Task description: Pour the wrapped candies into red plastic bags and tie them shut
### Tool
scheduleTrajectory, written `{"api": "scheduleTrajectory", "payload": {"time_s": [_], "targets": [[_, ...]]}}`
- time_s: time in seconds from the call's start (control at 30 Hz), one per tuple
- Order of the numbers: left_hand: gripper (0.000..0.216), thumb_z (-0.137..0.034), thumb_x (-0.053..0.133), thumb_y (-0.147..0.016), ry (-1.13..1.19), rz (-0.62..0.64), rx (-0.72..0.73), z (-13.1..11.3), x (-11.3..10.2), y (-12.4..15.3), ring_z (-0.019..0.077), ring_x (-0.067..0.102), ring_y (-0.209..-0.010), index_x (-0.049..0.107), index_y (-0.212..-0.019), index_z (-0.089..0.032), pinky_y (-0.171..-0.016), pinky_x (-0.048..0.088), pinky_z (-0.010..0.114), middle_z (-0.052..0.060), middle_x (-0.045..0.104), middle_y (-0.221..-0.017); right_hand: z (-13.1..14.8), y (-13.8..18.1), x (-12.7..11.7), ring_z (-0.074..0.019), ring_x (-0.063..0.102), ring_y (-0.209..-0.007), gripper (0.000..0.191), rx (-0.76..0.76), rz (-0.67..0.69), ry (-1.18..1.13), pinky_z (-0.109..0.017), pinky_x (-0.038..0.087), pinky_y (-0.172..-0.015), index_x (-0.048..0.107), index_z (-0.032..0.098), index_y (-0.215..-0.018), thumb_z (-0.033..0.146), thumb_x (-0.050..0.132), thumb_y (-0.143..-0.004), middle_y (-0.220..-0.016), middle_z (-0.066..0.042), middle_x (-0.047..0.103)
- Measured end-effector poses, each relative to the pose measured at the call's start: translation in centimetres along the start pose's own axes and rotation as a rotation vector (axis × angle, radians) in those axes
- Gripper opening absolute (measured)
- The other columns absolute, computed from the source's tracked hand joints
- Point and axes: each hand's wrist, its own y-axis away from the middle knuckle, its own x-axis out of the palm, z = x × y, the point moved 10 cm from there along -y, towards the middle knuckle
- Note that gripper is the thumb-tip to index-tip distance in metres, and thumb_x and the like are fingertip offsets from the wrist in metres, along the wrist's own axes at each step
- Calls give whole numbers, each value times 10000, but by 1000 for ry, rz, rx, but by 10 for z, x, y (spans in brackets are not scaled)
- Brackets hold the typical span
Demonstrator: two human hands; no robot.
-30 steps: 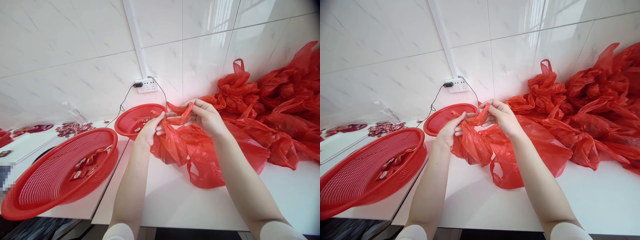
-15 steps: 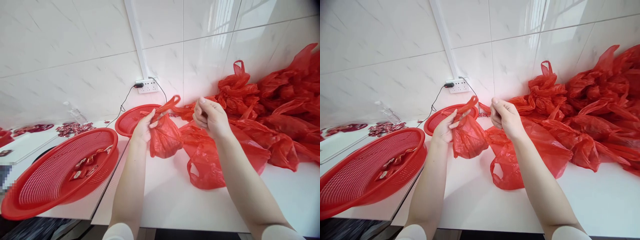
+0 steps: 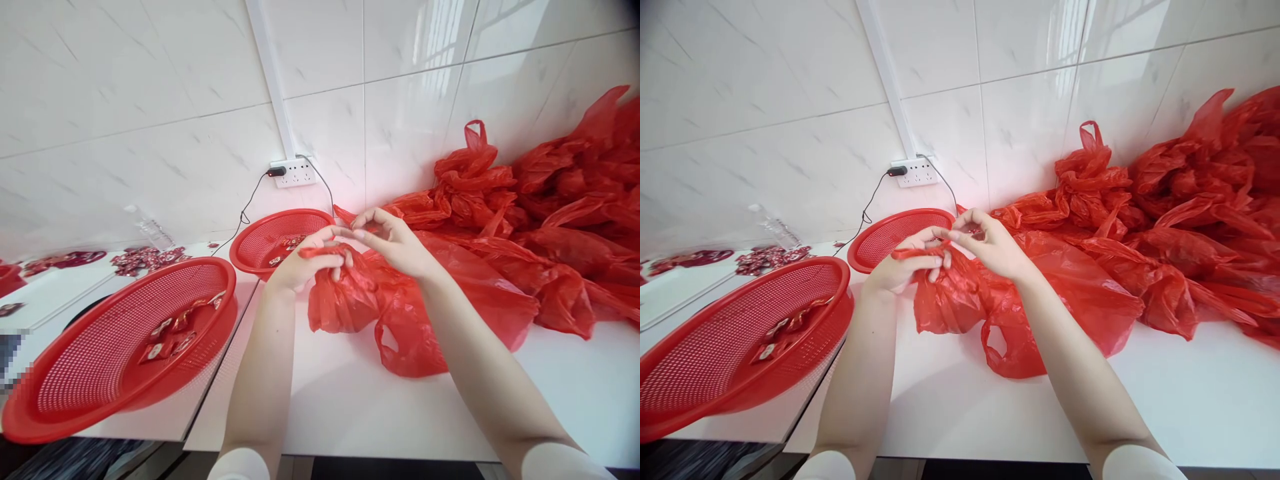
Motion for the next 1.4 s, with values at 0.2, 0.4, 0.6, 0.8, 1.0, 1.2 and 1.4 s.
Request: {"api": "scheduleTrajectory", "payload": {"time_s": [0.2,0.4,0.6,0.8,1.0,1.2,1.4], "targets": [[313,-37,510,-733,-642,-109,252,-30,13,11,151,599,-731,670,-940,-209,-702,453,264,19,643,-783,-32,3,27,-180,639,-958,423,256,151,-321,-325,502,-850,614,251,-1159,568,467,-922,-1052,-43,681],[230,-58,535,-785,-786,-633,693,-62,-6,32,204,583,-1050,677,-871,-217,-846,456,286,72,626,-1097,-32,5,40,-145,615,-825,237,252,173,-334,-276,489,-760,668,229,-1027,398,594,-878,-933,-4,672],[238,-105,582,-771,-619,-483,514,-48,-21,18,175,607,-882,727,-910,-233,-718,469,261,49,633,-950,-44,-4,15,-116,604,-820,162,232,-22,-435,-276,467,-821,648,186,-874,333,659,-807,-874,2,652],[288,-289,579,-851,-557,-344,334,-37,-26,15,167,578,-754,745,-1076,-221,-755,440,266,16,645,-763,-48,-6,-7,-86,427,-520,221,270,-186,-642,-238,398,-571,670,181,-972,258,619,-771,-553,72,448],[372,-440,473,-916,-774,-518,248,-48,-47,33,174,547,-686,759,-952,-205,-684,394,244,9,583,-642,-25,-2,-38,-90,325,-457,311,156,-243,-233,-240,284,-483,625,164,-1072,177,541,-772,-491,86,379],[471,-483,425,-933,-1007,-579,50,-40,-90,46,156,523,-588,661,-648,-191,-631,383,259,13,570,-570,-21,2,-96,-91,351,-464,478,49,-335,-100,-247,295,-473,592,240,-1206,129,564,-742,-558,78,420],[403,-513,525,-872,-682,-412,-176,-1,-99,38,228,692,-776,726,-737,-191,-711,494,281,73,730,-766,-31,8,-119,-97,385,-448,411,97,-418,21,-262,338,-479,664,240,-1122,119,533,-752,-541,63,456]]}}
